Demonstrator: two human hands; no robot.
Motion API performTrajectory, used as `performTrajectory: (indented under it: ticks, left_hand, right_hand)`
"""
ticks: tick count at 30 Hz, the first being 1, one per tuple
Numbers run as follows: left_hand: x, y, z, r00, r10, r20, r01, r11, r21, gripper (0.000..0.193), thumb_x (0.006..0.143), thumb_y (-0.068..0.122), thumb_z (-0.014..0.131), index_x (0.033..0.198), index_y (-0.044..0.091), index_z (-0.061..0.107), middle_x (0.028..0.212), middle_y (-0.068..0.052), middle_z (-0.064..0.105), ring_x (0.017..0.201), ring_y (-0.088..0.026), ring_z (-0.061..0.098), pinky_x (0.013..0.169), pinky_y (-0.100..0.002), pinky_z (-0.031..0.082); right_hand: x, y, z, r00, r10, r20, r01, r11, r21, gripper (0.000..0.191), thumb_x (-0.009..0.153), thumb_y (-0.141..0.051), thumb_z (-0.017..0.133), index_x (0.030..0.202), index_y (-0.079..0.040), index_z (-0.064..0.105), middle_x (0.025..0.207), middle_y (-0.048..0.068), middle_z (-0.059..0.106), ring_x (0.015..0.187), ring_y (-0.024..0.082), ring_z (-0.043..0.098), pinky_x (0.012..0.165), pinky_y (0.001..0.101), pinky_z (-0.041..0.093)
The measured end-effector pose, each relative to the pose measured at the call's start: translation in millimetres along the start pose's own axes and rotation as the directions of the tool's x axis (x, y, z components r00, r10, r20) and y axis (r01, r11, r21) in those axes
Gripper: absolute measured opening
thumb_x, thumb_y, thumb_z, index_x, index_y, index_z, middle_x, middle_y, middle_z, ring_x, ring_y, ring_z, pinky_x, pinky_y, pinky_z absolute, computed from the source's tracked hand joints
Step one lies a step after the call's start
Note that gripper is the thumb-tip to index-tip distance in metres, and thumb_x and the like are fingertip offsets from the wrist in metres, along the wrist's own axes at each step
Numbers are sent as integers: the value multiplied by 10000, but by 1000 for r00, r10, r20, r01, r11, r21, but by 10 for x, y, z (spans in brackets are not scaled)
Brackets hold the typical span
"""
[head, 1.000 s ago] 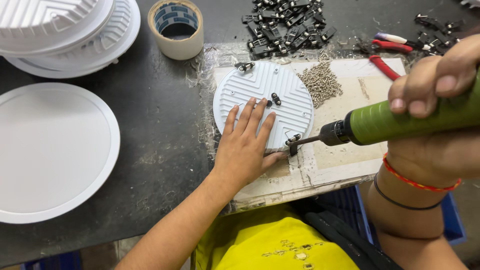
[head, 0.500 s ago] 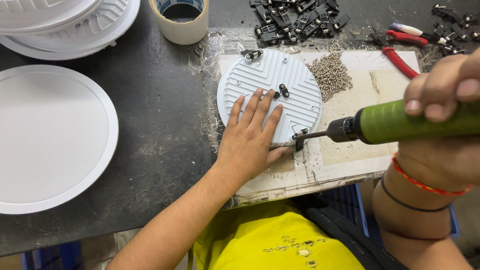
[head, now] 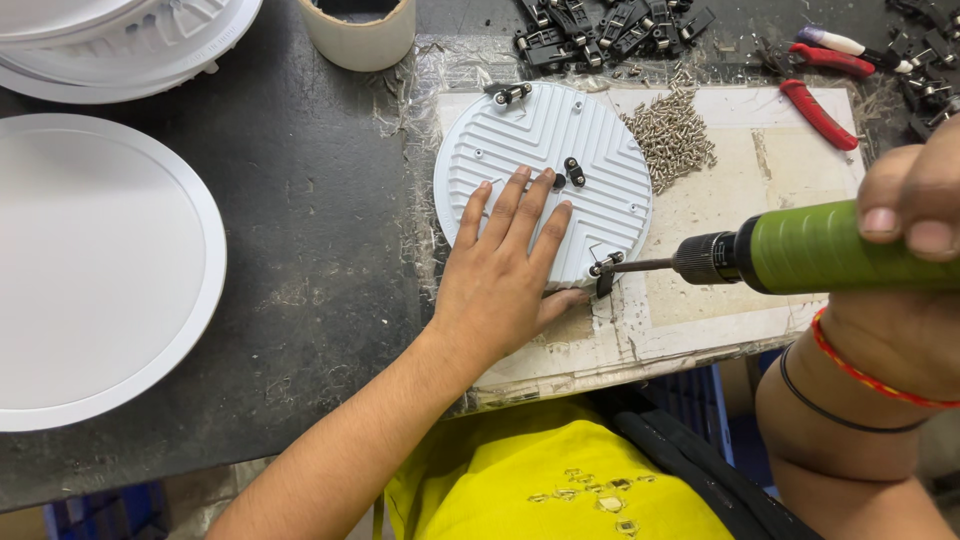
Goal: The person attaches black mounting brackets to the back of round white LED light fixture housings, picking brackets and screws from the workbench and driving the screws with a green electric screwdriver. They rotate the housing to reach each bracket, then place the finished fixture onto a stack of completed units.
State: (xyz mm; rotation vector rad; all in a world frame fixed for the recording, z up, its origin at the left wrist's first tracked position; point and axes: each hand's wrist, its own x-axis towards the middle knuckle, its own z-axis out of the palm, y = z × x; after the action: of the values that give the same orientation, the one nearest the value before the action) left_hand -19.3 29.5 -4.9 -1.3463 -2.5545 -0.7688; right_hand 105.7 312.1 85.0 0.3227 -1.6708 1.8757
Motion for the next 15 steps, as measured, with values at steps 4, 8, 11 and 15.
performTrajectory:
  ticks: [4,8,11,15]
  left_hand:
    - [4,1,8,1000,-3,13,3,1000,7,892,786,628,743,1446,70,525,1590,-193,368,1519,-334,267,1249,-540,155]
    - [7,6,9,999,-10,37,9,1000,4,902,784,633,739,1454,72,517,1592,-190,361,1521,-329,261,1247,-537,153]
    - [5,15,2,999,-11,36,10,1000,9,908,779,634,739,1456,71,514,1594,-191,359,1521,-332,258,1247,-537,150]
    - [-1,19,-8,999,-12,36,12,1000,0,906,789,629,739,1464,72,504,1600,-186,356,1526,-331,253,1251,-537,150]
  right_hand:
    - [-18,29,-94,1000,-1,5,1,1000,4,230,1009,-273,624,860,-124,531,798,27,532,670,161,545,672,292,453]
    - [-46,59,-211,1000,-4,9,4,1000,7,233,1009,-256,626,840,-128,530,789,23,529,666,155,538,665,284,447]
    - [-62,79,-310,1000,-9,12,9,1000,11,237,1009,-244,628,825,-131,529,782,20,527,662,151,534,660,277,442]
    - [-87,114,-428,1000,-12,14,12,1000,10,246,1009,-227,630,806,-134,528,774,16,524,658,145,527,654,269,436]
